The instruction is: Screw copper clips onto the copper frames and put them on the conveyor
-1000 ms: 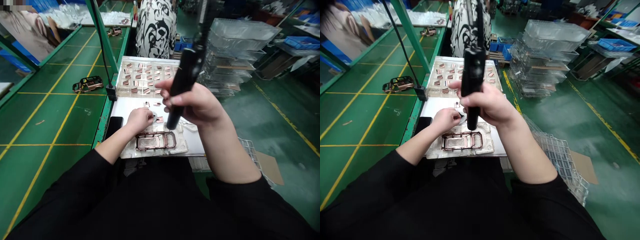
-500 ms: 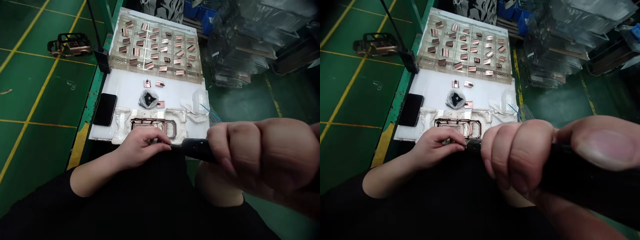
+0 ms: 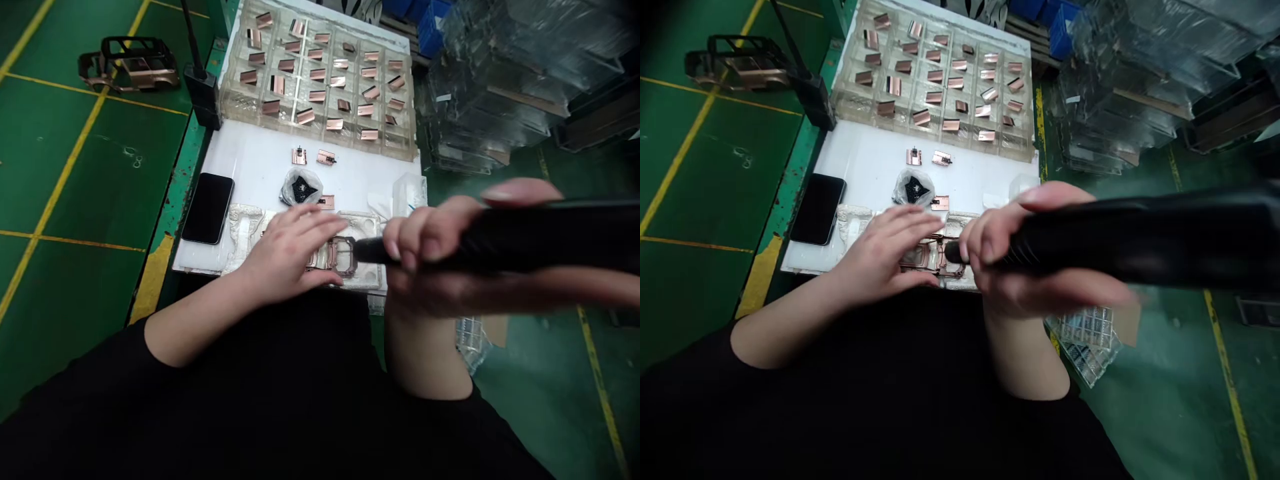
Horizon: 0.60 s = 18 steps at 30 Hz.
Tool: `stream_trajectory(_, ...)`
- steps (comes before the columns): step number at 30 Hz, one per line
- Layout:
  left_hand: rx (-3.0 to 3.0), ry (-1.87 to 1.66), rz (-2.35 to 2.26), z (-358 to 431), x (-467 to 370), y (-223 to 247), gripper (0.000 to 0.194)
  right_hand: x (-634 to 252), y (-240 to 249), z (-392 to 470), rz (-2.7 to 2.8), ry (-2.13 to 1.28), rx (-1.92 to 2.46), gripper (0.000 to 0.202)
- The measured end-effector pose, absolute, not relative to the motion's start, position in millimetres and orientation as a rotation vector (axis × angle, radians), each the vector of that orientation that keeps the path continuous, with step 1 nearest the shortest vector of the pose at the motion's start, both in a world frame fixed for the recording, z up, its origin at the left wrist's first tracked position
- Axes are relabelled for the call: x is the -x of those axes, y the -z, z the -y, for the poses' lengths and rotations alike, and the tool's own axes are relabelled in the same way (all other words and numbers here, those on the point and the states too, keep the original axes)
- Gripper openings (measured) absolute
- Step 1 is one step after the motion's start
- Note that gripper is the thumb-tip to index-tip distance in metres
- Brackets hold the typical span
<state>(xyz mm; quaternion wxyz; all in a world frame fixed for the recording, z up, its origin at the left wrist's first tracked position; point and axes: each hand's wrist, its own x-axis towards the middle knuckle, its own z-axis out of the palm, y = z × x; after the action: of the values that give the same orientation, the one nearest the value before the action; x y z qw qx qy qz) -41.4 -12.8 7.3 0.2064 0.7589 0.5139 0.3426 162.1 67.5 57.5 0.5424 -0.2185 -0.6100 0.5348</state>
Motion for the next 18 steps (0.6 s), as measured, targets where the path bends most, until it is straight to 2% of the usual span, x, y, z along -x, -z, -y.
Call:
stream_trajectory(1,-2.172,-0.827,-1.524,5.1,43.5,-5.4,0.076,-150.7,-48.7,-71.7,1.319,-1.219,0.47,0.061)
stream_trajectory(2,-2.214,-0.681,-1.592,-2.6,45.0,-4.1,0.079,-142.3,-40.8,-75.5,1.227,-1.185,0.441,0.054)
stream_trajectory(7,-2.268,-0.135,-1.635,-32.0,43.7,-1.3,0.022,-131.2,-18.3,-85.9,1.191,-1.211,0.498,0.055)
stream_trajectory(11,-2.257,-0.076,-1.626,-40.8,41.5,1.4,0.009,-129.0,-15.8,-87.0,1.189,-1.233,0.44,0.055)
stream_trajectory(18,-2.234,-0.106,-1.586,-45.1,40.1,3.4,0.013,-126.0,-12.7,-89.9,1.241,-1.201,0.54,0.066)
